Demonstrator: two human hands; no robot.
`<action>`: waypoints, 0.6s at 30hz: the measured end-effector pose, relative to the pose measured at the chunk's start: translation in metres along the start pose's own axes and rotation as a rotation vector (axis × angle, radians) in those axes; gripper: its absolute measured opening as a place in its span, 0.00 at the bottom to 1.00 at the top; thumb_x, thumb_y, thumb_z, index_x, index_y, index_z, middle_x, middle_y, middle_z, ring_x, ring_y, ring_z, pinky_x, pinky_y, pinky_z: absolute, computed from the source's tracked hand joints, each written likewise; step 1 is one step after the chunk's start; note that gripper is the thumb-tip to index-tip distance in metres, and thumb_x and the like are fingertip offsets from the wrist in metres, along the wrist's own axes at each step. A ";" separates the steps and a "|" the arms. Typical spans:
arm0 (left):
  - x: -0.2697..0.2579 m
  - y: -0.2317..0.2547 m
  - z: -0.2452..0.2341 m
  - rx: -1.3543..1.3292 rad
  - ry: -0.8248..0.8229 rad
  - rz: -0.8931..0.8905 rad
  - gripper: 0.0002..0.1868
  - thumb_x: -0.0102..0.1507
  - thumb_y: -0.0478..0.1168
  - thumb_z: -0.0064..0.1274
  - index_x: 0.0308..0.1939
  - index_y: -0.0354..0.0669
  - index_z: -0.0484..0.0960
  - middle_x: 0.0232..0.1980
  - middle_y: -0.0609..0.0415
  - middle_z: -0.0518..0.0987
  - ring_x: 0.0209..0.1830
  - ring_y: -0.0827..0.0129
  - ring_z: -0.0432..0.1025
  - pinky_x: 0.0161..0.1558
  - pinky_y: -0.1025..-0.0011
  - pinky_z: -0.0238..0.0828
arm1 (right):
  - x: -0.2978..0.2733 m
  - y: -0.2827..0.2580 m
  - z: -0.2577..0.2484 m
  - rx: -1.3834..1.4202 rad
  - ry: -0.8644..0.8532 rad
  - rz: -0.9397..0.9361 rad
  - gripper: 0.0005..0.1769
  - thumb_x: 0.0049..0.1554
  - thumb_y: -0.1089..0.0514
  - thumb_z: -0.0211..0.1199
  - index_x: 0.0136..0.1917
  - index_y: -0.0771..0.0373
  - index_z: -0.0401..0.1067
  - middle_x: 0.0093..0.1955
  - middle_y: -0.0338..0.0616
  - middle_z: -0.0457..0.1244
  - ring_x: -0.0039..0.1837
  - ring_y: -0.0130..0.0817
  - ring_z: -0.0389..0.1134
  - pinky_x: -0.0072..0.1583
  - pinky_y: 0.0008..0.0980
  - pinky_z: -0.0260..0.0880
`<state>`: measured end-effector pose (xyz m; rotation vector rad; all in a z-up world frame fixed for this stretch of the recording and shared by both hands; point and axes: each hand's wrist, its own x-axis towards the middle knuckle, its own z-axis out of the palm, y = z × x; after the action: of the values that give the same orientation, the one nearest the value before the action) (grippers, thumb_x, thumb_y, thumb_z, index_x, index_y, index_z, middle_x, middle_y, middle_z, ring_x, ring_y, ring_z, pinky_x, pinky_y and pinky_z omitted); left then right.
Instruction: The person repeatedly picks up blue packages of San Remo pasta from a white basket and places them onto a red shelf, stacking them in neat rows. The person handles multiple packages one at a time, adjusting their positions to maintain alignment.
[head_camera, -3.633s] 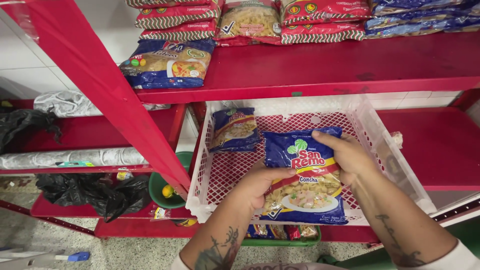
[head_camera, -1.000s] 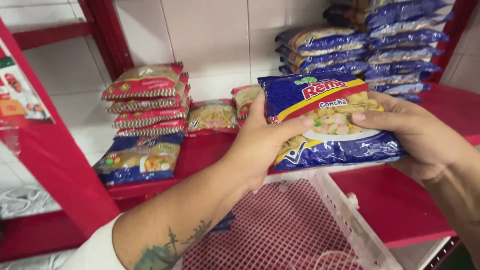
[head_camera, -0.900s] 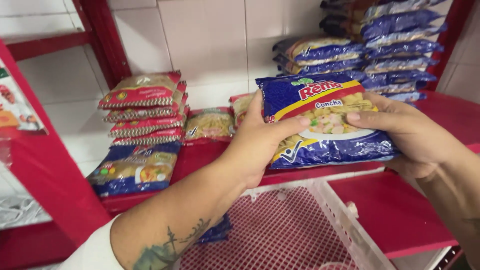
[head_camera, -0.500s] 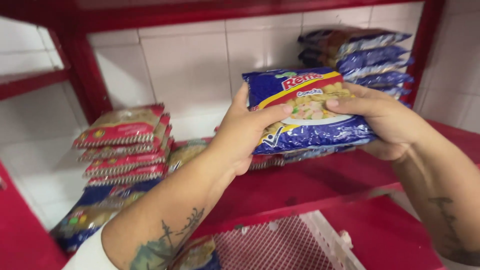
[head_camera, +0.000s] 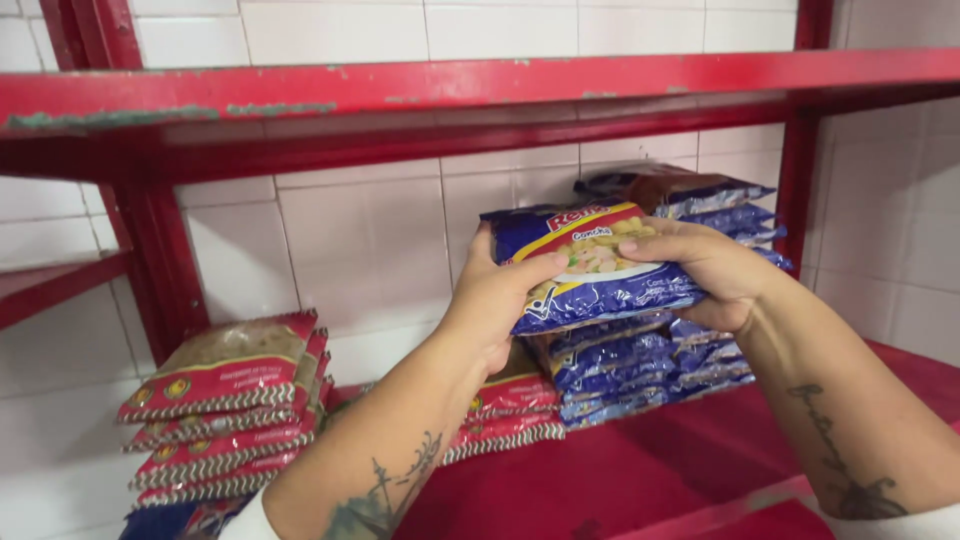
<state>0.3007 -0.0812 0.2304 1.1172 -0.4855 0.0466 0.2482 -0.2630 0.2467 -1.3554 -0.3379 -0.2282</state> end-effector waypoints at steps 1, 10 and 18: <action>0.003 0.002 0.000 -0.001 -0.004 0.004 0.57 0.50 0.32 0.68 0.79 0.50 0.52 0.57 0.35 0.74 0.45 0.44 0.80 0.35 0.54 0.82 | 0.008 0.001 -0.004 -0.002 0.001 -0.006 0.29 0.52 0.63 0.68 0.66 0.67 0.66 0.38 0.46 0.65 0.36 0.42 0.75 0.35 0.37 0.77; 0.035 -0.005 0.005 0.104 0.062 0.011 0.53 0.51 0.34 0.67 0.79 0.44 0.57 0.60 0.30 0.74 0.53 0.46 0.78 0.40 0.54 0.81 | 0.069 0.007 -0.035 -0.176 0.160 0.047 0.27 0.53 0.63 0.68 0.64 0.68 0.66 0.43 0.54 0.65 0.40 0.51 0.73 0.38 0.53 0.76; 0.058 -0.018 -0.001 0.175 0.173 -0.003 0.53 0.49 0.39 0.70 0.76 0.36 0.61 0.68 0.27 0.68 0.65 0.43 0.71 0.52 0.47 0.75 | 0.075 0.009 -0.009 -0.642 0.399 -0.016 0.32 0.49 0.54 0.75 0.66 0.59 0.75 0.57 0.61 0.69 0.58 0.61 0.72 0.44 0.56 0.78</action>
<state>0.3583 -0.1005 0.2380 1.2728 -0.3297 0.1844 0.3216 -0.2670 0.2644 -1.8901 0.0754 -0.6489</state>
